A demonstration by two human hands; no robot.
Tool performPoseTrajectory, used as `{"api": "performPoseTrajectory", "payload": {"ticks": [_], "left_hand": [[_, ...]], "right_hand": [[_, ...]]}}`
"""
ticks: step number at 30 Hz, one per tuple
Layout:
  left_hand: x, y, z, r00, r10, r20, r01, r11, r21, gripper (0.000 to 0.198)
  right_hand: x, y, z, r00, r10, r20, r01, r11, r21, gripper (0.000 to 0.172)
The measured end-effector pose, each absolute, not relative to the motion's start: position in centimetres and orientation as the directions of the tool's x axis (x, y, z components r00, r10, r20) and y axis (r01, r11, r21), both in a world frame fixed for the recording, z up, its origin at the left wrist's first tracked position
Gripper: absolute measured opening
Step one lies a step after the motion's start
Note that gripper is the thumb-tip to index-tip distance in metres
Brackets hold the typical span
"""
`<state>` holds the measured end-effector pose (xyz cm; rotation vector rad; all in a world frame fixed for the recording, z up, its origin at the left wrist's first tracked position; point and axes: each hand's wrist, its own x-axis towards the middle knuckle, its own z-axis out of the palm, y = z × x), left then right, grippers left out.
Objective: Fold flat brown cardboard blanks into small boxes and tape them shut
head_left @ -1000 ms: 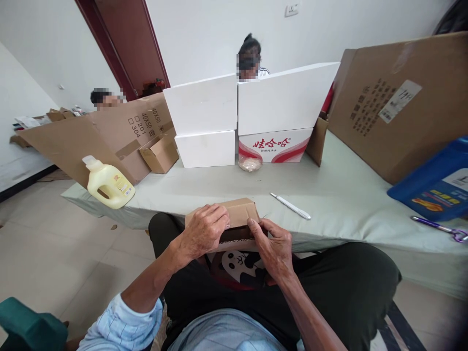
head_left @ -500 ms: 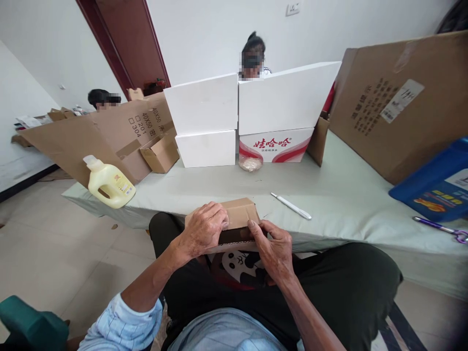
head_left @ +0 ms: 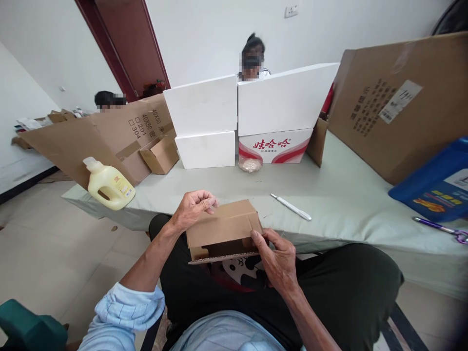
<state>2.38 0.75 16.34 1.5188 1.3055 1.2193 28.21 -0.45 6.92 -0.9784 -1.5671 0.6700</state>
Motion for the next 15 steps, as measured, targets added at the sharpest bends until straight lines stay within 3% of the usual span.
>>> {"api": "performPoseTrajectory", "payload": {"ticks": [3,8,15], "left_hand": [[1.9,2.7,16.1,-0.019,0.977,0.211,0.241,-0.200,0.950,0.039],[1.2,7.9,15.7,-0.017,0.967,0.255,0.404,-0.227,0.886,0.041],[2.6,18.7,16.6,0.061,0.961,0.271,0.600,-0.252,0.759,0.021]], "right_hand": [[28.4,-0.6,6.3,-0.042,0.855,0.518,0.222,0.513,-0.829,0.047],[28.6,-0.7,5.8,-0.039,0.826,0.563,0.192,0.559,-0.807,0.045],[29.0,-0.2,5.6,-0.042,0.815,0.578,0.162,0.577,-0.801,0.042]]}}
